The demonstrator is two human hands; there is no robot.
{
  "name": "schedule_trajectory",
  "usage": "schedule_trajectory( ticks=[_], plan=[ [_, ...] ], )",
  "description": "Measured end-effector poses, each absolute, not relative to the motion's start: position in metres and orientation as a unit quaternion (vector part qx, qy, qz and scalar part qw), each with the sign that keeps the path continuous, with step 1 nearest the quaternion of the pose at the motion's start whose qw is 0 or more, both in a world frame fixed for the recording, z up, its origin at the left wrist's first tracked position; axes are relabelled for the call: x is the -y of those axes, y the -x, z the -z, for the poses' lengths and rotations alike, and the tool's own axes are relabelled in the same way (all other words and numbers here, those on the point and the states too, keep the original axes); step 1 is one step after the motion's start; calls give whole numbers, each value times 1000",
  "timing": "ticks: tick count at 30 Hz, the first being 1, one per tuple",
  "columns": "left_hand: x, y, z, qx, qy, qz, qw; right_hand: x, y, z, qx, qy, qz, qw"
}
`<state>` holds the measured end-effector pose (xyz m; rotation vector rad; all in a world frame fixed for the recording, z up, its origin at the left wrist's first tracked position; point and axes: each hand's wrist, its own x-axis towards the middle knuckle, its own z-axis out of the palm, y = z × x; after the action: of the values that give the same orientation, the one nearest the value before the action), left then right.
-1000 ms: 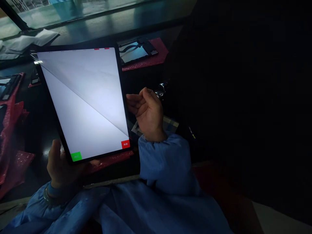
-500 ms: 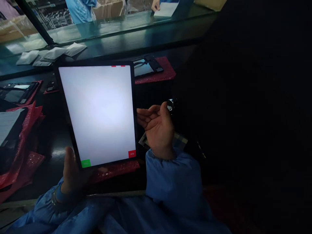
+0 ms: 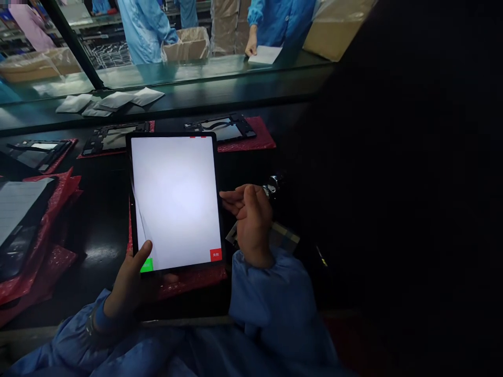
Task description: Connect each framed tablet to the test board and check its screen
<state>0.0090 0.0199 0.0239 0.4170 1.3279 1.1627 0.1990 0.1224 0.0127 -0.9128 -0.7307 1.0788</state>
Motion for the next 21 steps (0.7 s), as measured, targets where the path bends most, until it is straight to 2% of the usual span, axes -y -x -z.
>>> schedule_trajectory(
  ticks=[4,7,10,12,17,21],
  plan=[
    [-17,-12,-25,-549,-183,-517,631,-120,-199,-9,395,415,-422,703],
    [-14,-14,-26,-547,-198,-519,626,-114,-203,-11,542,414,-237,692],
    [-11,-15,-32,-550,-199,-512,628,-107,-207,-25,706,386,-9,594],
    [-10,-15,-36,-544,-198,-499,645,-104,-206,-40,757,381,83,524],
    [-7,-10,-30,-502,-244,-468,685,-103,-200,-80,817,350,172,425],
    [-5,-10,-24,-475,-303,-465,683,-75,-200,-94,838,338,224,366]
  ],
)
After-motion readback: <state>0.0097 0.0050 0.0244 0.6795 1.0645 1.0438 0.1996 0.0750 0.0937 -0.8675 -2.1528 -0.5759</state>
